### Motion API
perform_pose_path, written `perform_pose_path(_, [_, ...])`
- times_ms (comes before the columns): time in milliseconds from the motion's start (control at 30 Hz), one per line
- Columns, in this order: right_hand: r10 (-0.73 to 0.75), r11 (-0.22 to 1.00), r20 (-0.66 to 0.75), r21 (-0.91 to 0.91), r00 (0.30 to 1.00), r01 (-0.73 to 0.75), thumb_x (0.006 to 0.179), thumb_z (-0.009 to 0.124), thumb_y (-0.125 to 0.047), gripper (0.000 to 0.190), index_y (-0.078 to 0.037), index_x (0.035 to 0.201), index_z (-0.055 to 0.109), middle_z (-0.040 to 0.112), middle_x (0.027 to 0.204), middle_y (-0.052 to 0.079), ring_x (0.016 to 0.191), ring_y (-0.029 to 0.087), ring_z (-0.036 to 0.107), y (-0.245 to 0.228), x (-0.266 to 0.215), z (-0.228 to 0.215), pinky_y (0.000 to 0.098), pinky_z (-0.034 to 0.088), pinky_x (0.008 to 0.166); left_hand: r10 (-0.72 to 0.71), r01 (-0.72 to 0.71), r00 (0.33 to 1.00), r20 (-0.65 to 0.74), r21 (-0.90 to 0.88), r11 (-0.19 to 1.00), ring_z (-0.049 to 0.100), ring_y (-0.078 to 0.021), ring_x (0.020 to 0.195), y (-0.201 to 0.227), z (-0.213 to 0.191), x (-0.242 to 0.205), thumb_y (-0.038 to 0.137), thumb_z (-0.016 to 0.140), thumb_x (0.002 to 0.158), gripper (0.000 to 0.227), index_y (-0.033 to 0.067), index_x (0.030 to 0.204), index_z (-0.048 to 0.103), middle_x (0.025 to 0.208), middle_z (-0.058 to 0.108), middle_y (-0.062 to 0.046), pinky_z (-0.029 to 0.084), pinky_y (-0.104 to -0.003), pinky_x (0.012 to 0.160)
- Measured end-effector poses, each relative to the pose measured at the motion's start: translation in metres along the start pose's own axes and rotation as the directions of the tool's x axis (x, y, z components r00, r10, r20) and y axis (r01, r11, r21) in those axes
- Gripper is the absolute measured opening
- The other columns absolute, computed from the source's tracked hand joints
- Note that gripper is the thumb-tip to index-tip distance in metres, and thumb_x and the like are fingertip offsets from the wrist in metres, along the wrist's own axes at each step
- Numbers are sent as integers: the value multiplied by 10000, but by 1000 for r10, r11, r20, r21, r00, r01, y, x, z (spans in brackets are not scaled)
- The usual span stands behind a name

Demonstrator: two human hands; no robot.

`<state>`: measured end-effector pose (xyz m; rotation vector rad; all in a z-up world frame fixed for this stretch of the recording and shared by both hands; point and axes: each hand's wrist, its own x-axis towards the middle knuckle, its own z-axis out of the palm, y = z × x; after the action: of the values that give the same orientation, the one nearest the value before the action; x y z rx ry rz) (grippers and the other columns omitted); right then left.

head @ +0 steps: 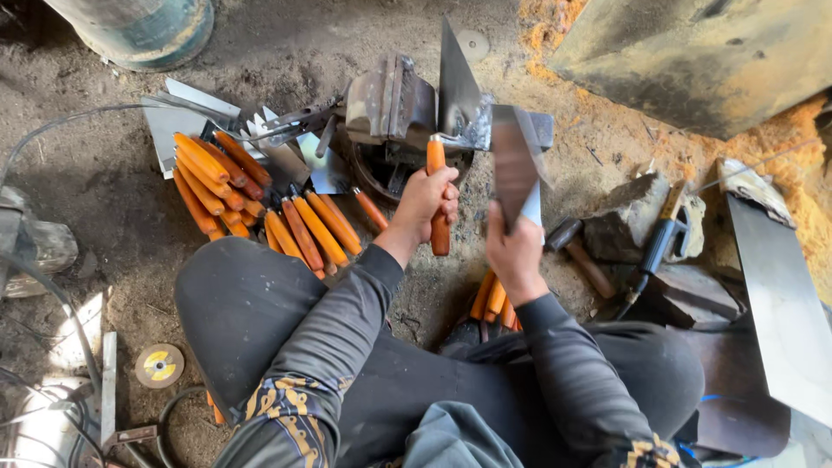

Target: The person sits on the floor and repeatedly hammers the metal tangs of orange-handled trowels that are clamped in a vise. They work on multiple trowels one by one, striking the metal to secure the handles, then place the finished items on the floor.

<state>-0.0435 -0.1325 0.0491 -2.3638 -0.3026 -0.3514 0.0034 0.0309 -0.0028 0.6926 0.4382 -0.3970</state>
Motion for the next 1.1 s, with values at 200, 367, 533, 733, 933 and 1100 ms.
perform_pose_path(200, [146,987,48,61,988,-149,1044,609,-249,239,-35,1001,708,614,586,163,483,289,646,1,10,-7,423,457,478,-20,20,1000,10,17,1000,446,-103,431,13,1,10,194,642,930,183,159,936,462,610,475,23,396,-317,404])
perform_pose_path(367, [-93,983,-109,146,990,108,1080,612,-261,279,-43,912,661,655,639,134,520,255,660,10,-7,-4,398,489,495,-17,17,999,38,7,1000,459,-102,435,-1,-13,11,213,659,944,212,128,916,467,607,486,22,398,-317,400])
perform_pose_path(533, [142,989,28,44,989,-143,1018,664,-208,212,-2,1003,716,545,546,148,460,254,561,-8,15,-4,384,416,462,-1,6,1000,-23,227,974,455,-124,403,7,1,5,238,692,934,214,127,914,510,563,485,1,398,-329,386])
perform_pose_path(733, [-67,932,-195,338,979,131,1080,621,-79,184,28,933,649,588,675,55,557,138,550,-32,-2,-57,334,408,519,552,-443,738,389,895,-39,689,-336,637,41,7,-23,254,740,826,289,57,1017,652,735,694,-155,552,-467,573])
perform_pose_path(933, [-249,849,-319,382,914,365,1065,607,-37,99,55,1084,636,651,887,107,697,232,608,-38,-9,-53,397,481,617,365,-174,756,544,704,-689,718,-356,688,115,11,-81,346,755,806,238,134,888,685,713,717,-135,560,-502,607])
perform_pose_path(1100, [-16,998,173,-59,985,27,1005,750,-140,125,-17,1020,751,669,672,192,584,329,657,-37,-5,-45,408,474,568,213,-160,701,681,441,-883,723,-297,662,171,23,-115,268,705,833,108,173,866,663,710,708,-73,560,-451,566])
